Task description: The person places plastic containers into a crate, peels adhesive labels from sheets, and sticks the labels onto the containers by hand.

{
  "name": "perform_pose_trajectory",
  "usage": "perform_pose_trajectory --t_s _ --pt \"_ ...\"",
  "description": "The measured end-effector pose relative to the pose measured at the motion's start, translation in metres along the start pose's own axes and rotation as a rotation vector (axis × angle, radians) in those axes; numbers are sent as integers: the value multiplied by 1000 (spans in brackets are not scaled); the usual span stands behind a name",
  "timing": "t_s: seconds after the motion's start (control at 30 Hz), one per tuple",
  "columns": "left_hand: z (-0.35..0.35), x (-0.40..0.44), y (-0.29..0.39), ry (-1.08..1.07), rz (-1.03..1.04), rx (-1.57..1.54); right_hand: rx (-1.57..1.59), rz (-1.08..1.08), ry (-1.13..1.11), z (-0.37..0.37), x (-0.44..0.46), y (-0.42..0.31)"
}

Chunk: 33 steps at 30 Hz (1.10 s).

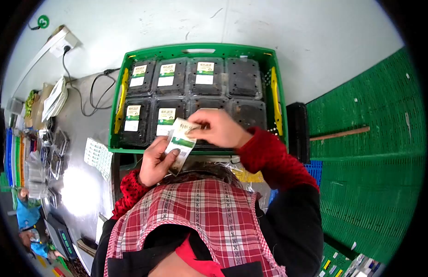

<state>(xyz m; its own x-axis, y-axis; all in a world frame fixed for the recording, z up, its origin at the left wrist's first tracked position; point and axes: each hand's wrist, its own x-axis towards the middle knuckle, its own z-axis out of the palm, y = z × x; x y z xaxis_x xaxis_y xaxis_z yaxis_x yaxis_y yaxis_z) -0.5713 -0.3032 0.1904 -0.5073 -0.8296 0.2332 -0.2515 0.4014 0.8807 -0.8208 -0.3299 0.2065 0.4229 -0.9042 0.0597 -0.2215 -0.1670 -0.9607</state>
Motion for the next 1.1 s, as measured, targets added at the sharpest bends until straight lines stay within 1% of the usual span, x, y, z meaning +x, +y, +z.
perform_pose_trajectory --t_s 0.03,0.1,0.17,0.2,0.23,0.3,0.33,0.37,0.43,0.47,0.5,0.53,0.57,0.63,0.7,0.73,0.77,0.83,0.87,0.9,0.93,0.97,1.0,1.03,1.07,1.1 --pt "4 7 1 75 148 115 -1 -24 31 8 -6 -1" --pt "6 20 12 117 228 211 -55 -121 107 17 -17 -5" --pt "10 26 13 -65 45 -72 -203 -228 200 21 -29 -11" --pt "15 25 9 -91 -93 -95 -281 -150 222 19 -37 -19" --pt "25 24 7 -100 -79 -103 -294 -146 234 10 -40 -22" --pt "48 17 3 -197 -336 -377 -345 -261 382 -14 -48 -23" --pt "62 14 3 -185 -196 -399 -232 -161 494 -35 -48 -35" --pt "65 12 2 -233 -256 -390 -115 -58 602 -61 -47 -44" --pt "68 13 -3 -221 -252 -348 -82 67 531 -113 -52 -12" --pt "66 18 4 -205 -246 -421 -194 125 466 -118 -65 20" --pt "66 22 4 -201 -237 -421 -310 176 397 -122 -71 49" --pt "64 26 1 -201 -153 -349 -497 262 346 -115 -78 56" --pt "62 27 -1 -198 -77 -276 -484 293 307 -108 -81 76" --pt "58 30 -1 -223 -60 -220 -766 398 256 -96 -81 73" --pt "57 32 1 -181 24 -180 -985 292 407 -90 -83 57" --pt "56 32 3 -198 -19 -189 -957 195 474 -89 -82 52" --pt "56 33 2 -198 -22 -186 -953 193 474 -86 -80 46" --pt "58 35 1 -231 31 -131 -112 174 238 -68 -71 27" --pt "60 36 4 -228 29 -131 -77 87 194 -55 -66 26" --pt "61 41 11 -116 166 -29 -97 85 187 -46 -64 21" --pt "60 45 15 -2 303 76 -9 91 182 -37 -62 22" --pt "59 46 13 -2 259 57 79 98 174 -30 -61 23" --pt "58 47 12 -2 216 38 -36 -7 169 -25 -59 19" --pt "58 48 13 -49 120 -93 -151 -113 163 -21 -56 14" --pt "58 43 11 -76 -83 -141 -241 -164 182 -18 -54 6" --pt "67 44 11 27 -144 -334 -287 -184 211 -18 -53 3"
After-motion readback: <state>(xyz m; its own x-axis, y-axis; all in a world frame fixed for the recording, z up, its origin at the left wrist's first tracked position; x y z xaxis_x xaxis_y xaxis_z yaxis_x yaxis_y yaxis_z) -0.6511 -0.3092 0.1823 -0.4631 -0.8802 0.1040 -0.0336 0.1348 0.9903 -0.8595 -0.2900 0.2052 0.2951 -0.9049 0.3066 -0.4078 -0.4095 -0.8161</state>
